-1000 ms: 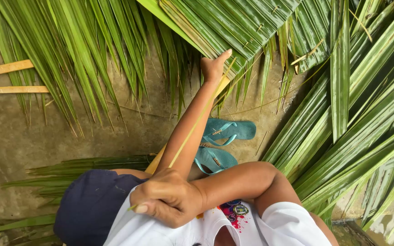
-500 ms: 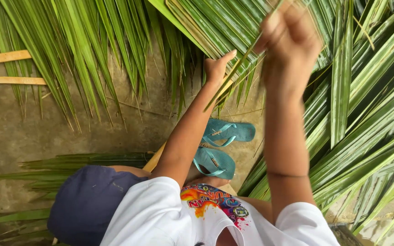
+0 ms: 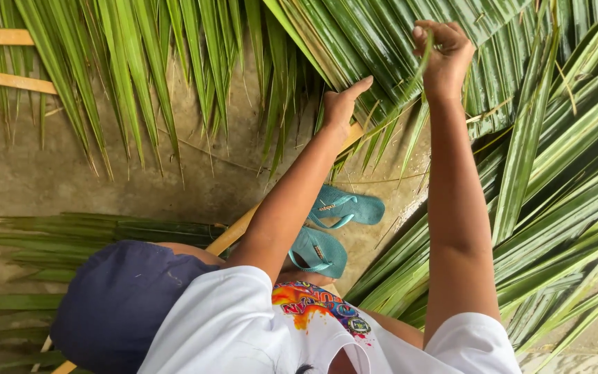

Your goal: Weaving palm leaves over a wooden stick to create a thatched panel

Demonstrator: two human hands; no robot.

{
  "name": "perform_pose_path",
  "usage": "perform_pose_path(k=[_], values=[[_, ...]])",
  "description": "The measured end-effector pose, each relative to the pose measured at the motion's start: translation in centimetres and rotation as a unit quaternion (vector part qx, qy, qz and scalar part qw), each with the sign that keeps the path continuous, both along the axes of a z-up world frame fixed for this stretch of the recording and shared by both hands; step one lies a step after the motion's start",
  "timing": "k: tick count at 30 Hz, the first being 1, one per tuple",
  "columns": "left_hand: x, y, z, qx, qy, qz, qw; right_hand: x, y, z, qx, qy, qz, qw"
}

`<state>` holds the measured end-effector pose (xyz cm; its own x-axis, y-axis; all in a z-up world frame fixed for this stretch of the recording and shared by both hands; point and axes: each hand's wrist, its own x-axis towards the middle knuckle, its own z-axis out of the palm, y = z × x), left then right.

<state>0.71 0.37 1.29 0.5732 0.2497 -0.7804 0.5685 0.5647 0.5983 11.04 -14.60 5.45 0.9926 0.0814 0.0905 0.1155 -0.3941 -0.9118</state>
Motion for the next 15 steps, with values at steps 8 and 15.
perform_pose_path(k=[8, 15], values=[[0.2, 0.0, -0.5, 0.014, 0.01, -0.004, 1.0, 0.1, 2.4, -0.7, -0.077, -0.165, 0.027, 0.983], [-0.1, -0.1, -0.4, 0.025, -0.027, 0.008, 0.999, 0.1, 2.4, -1.9, -0.221, -0.253, 0.015, 0.942]])
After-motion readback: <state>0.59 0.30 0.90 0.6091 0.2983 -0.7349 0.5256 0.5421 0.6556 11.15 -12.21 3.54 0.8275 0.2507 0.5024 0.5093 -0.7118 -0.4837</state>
